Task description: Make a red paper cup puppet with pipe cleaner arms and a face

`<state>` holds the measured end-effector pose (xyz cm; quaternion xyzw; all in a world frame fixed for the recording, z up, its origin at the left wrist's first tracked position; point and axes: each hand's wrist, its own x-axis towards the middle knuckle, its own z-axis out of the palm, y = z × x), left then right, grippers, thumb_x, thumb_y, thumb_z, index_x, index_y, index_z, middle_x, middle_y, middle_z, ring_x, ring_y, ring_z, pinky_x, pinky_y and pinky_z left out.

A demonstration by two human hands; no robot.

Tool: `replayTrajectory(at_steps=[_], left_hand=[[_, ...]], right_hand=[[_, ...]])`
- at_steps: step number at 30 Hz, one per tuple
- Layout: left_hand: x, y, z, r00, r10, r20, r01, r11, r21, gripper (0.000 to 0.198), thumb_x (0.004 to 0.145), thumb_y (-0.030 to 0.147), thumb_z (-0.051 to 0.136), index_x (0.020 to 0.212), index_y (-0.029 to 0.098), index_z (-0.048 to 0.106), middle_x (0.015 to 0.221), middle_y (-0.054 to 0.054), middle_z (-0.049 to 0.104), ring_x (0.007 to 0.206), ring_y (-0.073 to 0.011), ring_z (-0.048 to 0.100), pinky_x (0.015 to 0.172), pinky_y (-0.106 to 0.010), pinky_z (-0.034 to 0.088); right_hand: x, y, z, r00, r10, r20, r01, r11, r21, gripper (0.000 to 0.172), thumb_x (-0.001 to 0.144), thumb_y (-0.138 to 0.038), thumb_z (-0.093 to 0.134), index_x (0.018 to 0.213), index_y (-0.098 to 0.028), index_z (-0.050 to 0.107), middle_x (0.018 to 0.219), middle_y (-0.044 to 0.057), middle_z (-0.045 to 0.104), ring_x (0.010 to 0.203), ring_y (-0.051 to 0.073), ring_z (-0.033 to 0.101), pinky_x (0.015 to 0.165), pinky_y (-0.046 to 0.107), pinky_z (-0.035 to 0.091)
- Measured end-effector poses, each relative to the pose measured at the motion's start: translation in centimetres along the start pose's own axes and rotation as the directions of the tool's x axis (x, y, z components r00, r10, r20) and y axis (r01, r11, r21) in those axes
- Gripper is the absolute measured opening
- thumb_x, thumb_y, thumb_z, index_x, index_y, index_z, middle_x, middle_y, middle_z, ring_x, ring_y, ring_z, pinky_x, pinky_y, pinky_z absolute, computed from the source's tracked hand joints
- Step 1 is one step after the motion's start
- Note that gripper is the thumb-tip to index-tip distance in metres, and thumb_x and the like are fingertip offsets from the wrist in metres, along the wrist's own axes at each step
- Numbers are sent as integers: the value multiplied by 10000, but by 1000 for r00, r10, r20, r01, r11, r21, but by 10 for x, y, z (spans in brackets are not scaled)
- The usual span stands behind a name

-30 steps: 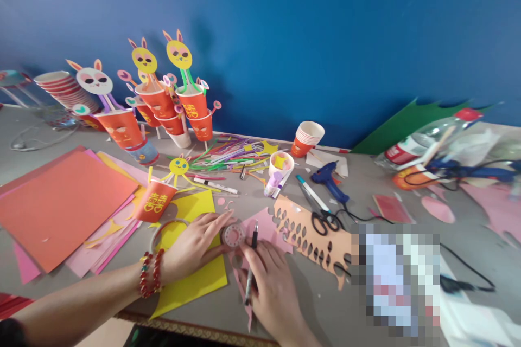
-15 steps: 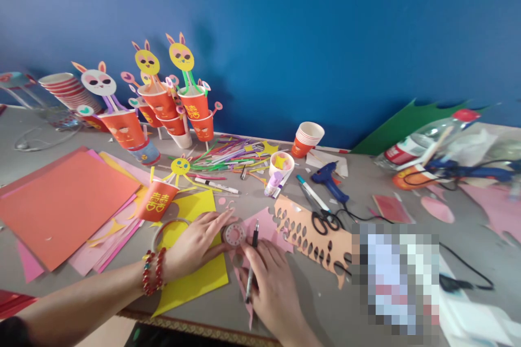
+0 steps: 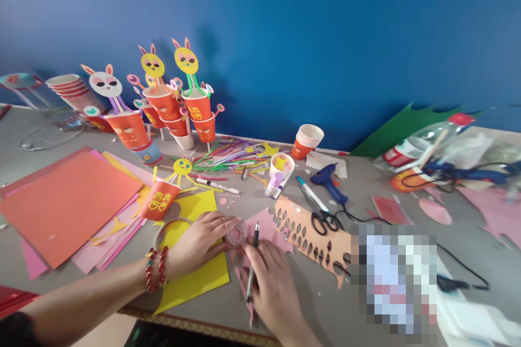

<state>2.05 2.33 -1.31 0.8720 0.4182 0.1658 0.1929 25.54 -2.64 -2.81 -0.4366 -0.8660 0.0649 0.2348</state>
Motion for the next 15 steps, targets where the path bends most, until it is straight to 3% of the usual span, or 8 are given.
replayTrajectory(at_steps=[4,7,11,15], left_hand=[[0,-1,-1,1000,-2,-8,2,1000,-10,448,1002,382,549,1418,225,491,1365,-84,659,1213,-286,588,1037,-468,464],[-1,-2,1,1000,-19,-14,19,1000,-7,581,985,389,582,1502,220,379,1260,-98,708,1169,-300,606,999,-471,490],[-2,-4,4,999,-11,-49,11,1000,-4,801,952,377,641,1582,247,163,1238,-103,710,1158,-313,614,981,-482,503],[-2,-5,7,997,-3,-75,2,1000,-6,907,917,347,698,1585,263,90,1250,-105,704,1162,-319,612,979,-490,505]], right_hand=[[2,0,-9,1000,27,-14,-25,994,105,382,1015,-213,473,1396,-180,485,1156,140,704,1086,310,660,903,447,562],[8,1,-24,998,62,-32,-54,976,209,428,1040,-223,425,1468,-211,423,1200,135,688,1091,280,660,900,401,553],[22,0,-41,984,176,29,-171,882,439,304,1052,-249,408,1314,-233,562,934,69,698,850,208,683,761,301,549],[40,0,-37,943,301,139,-322,733,599,200,1038,-328,425,1038,-212,589,663,-22,575,542,142,548,516,233,450]])
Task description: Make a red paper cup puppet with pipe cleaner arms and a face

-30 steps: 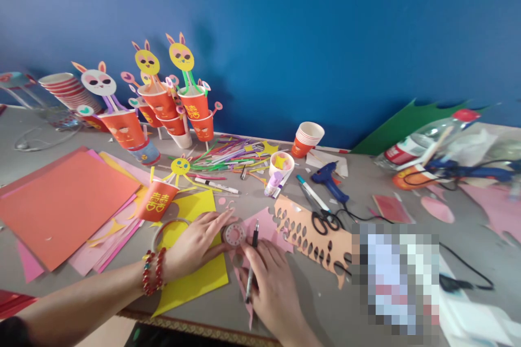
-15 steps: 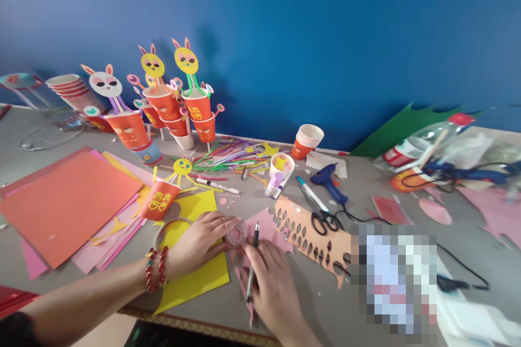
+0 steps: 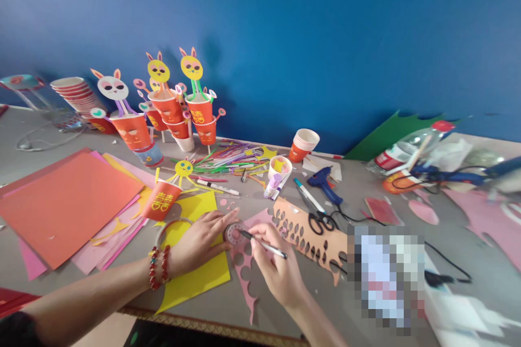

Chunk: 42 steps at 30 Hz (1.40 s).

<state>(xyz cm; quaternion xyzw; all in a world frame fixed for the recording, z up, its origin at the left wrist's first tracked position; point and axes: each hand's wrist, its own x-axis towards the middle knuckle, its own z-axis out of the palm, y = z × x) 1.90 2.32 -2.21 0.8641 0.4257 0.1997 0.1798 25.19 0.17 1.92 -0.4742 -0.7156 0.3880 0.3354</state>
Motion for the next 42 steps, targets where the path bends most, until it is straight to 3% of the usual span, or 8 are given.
replayTrajectory(at_steps=[5,31,36,42], left_hand=[[0,1,0,1000,-14,-2,14,1000,-20,928,902,323,718,1581,275,87,1306,-104,681,1189,-319,602,984,-489,505],[-2,-1,1,1000,-19,10,20,999,-26,848,916,296,679,1573,236,146,1351,-126,643,1239,-305,562,1030,-475,483],[-1,-1,1,999,-27,28,28,999,-24,824,921,310,668,1572,229,169,1361,-132,635,1240,-311,566,1029,-482,482],[-1,0,-1,999,-38,34,39,999,-23,788,930,336,665,1558,200,210,1319,-141,660,1230,-317,570,1023,-493,481]], right_hand=[[19,3,9,1000,-13,16,15,995,-99,223,996,-319,473,823,-214,566,648,-30,555,555,132,525,535,233,401],[22,5,18,968,-237,80,250,917,-309,194,994,-212,410,843,-235,529,717,3,644,640,172,624,619,250,425],[20,3,19,975,-196,107,217,941,-260,212,1005,-235,397,830,-234,517,694,-9,603,625,164,589,605,245,414],[25,7,13,989,-41,139,60,989,-132,237,1029,-310,419,846,-230,545,683,-33,567,614,149,546,599,236,414]])
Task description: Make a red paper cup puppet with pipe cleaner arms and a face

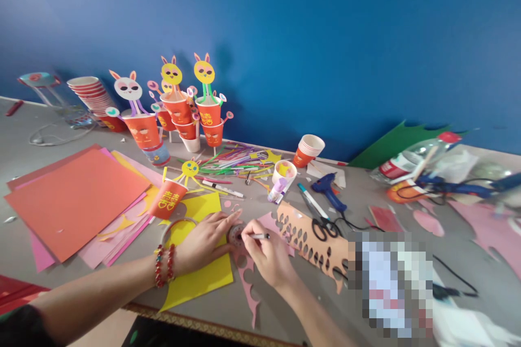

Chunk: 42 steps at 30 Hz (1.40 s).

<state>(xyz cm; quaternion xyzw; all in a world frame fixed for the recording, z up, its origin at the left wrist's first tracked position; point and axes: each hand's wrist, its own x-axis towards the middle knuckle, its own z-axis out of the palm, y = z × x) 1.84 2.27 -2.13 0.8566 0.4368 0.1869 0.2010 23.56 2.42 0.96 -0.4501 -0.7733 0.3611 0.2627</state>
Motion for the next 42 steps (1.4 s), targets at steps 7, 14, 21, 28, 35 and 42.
replayTrajectory(at_steps=[7,14,21,28,35,42], left_hand=[[1,1,-1,1000,6,-13,-6,1000,-6,796,921,359,679,1553,197,222,1261,-138,686,1200,-318,597,991,-488,501],[0,-2,3,1000,7,-23,-7,1000,-16,833,925,415,665,1575,243,172,1294,-129,667,1177,-320,601,996,-486,495],[0,-2,2,1000,13,-16,-13,1000,-5,806,927,362,658,1567,215,190,1318,-137,656,1194,-311,588,999,-479,503],[0,0,2,1000,5,-23,-6,1000,-15,804,924,338,655,1570,236,187,1321,-132,653,1211,-308,585,1012,-491,494],[0,0,1,1000,4,-12,-5,1000,-13,778,907,298,663,1548,217,228,1314,-134,658,1210,-318,586,1004,-486,494],[1,1,-1,1000,18,-25,-19,999,-28,709,929,326,639,1525,188,280,1305,-153,661,1196,-323,585,987,-479,500]], right_hand=[[11,0,-8,996,66,57,-69,996,52,264,1006,-263,445,753,-220,505,620,-54,538,585,136,529,602,239,407],[14,0,-12,996,-94,-7,93,991,-98,245,1011,-283,425,799,-229,535,658,-26,599,630,159,582,623,251,416],[13,-2,-9,980,-191,64,200,956,-213,220,995,-243,407,819,-230,539,640,-13,633,581,166,596,590,258,389],[13,-3,-12,957,-269,108,289,920,-266,210,970,-209,418,806,-223,549,723,21,658,674,179,620,641,263,408],[18,-12,-13,934,-303,187,356,827,-436,224,958,-176,396,779,-218,524,679,29,645,652,190,624,615,271,362],[31,-21,-12,949,-233,213,313,783,-538,160,902,-160,448,770,-223,515,630,12,659,589,188,614,584,282,300]])
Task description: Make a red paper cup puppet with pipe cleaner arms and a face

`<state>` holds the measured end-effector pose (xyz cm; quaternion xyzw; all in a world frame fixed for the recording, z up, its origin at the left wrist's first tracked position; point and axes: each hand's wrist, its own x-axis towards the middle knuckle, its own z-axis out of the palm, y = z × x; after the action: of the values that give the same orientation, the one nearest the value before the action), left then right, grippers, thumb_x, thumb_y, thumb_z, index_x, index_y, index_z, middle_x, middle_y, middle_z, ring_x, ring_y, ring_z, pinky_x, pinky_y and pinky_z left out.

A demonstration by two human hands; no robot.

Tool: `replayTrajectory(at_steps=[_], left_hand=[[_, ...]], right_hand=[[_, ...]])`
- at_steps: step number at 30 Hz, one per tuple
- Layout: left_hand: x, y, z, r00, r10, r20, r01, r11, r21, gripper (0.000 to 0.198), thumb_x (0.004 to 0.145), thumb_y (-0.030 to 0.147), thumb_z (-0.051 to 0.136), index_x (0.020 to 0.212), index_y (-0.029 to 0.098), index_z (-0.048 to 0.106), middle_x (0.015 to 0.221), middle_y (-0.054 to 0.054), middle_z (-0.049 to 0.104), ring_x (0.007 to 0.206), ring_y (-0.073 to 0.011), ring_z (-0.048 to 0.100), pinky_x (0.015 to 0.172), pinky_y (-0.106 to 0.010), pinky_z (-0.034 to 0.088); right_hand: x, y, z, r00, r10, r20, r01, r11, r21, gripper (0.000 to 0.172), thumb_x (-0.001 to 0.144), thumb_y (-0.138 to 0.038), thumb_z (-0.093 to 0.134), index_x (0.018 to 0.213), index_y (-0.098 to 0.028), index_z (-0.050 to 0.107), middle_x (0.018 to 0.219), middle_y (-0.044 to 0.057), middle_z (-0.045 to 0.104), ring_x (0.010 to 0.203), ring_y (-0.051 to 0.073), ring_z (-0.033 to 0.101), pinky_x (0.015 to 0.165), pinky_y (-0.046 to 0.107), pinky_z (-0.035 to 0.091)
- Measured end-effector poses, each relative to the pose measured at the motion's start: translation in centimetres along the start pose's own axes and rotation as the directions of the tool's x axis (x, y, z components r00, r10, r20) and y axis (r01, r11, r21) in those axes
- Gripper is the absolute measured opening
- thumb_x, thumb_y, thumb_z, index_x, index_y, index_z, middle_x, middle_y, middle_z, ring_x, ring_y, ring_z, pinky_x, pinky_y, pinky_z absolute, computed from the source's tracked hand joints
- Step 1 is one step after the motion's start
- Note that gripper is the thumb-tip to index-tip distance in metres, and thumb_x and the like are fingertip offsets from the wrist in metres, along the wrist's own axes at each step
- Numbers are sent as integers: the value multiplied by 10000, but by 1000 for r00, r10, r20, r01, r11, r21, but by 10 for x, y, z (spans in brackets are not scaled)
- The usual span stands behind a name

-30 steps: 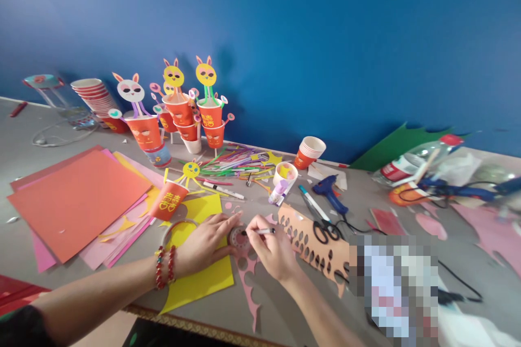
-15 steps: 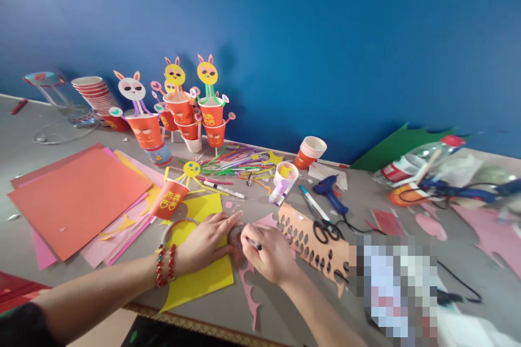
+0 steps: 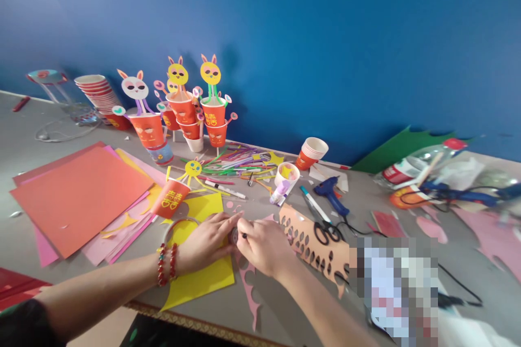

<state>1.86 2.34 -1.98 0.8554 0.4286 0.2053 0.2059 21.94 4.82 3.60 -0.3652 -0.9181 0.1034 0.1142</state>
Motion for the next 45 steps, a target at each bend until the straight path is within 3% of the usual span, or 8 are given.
replayTrajectory(at_steps=[4,10,18,28,34,41,45], left_hand=[[1,2,-2,1000,-15,6,15,1000,-3,697,926,341,646,1513,197,298,1256,-141,678,1156,-322,603,975,-472,508],[2,4,-2,1000,-18,10,17,999,45,729,914,330,662,1516,167,286,1211,-154,690,1129,-321,618,962,-478,518],[1,2,1,1000,-9,-14,9,999,44,792,892,450,705,1506,167,292,1176,-139,707,1076,-317,630,922,-462,531],[1,2,0,1000,0,-20,0,1000,16,788,903,412,704,1513,181,261,1233,-128,699,1095,-318,621,926,-477,523],[1,1,0,1000,-7,-2,7,1000,10,787,903,409,703,1519,185,266,1239,-135,697,1113,-322,617,938,-479,515],[3,3,-3,1000,-18,9,18,1000,9,758,906,416,690,1506,177,294,1194,-140,694,1090,-316,618,937,-464,517],[3,5,-6,1000,-27,16,26,1000,12,640,904,394,688,1429,179,393,1169,-136,686,1046,-305,624,911,-452,529]], right_hand=[[6,2,-3,999,44,15,-44,999,28,160,893,-163,441,768,-231,513,582,-3,640,546,186,588,568,287,288],[3,8,-13,978,207,5,-196,918,345,255,966,-259,383,720,-236,446,567,-36,543,525,151,534,555,257,337],[-6,13,6,950,301,87,-296,772,562,263,971,-284,434,718,-229,482,563,-56,539,542,139,536,583,245,377],[-3,17,12,947,299,117,-305,725,617,251,965,-291,441,725,-226,474,555,-67,495,538,135,513,577,241,379],[-1,22,10,936,287,206,-351,688,635,232,945,-277,450,719,-228,462,520,-73,519,493,124,496,558,228,383],[20,20,-11,917,223,331,-369,790,490,191,902,-224,425,712,-232,441,492,-68,509,502,136,510,575,224,394],[37,18,-20,924,172,341,-312,854,416,178,851,-195,475,675,-221,464,602,-40,560,633,158,557,629,242,371]])
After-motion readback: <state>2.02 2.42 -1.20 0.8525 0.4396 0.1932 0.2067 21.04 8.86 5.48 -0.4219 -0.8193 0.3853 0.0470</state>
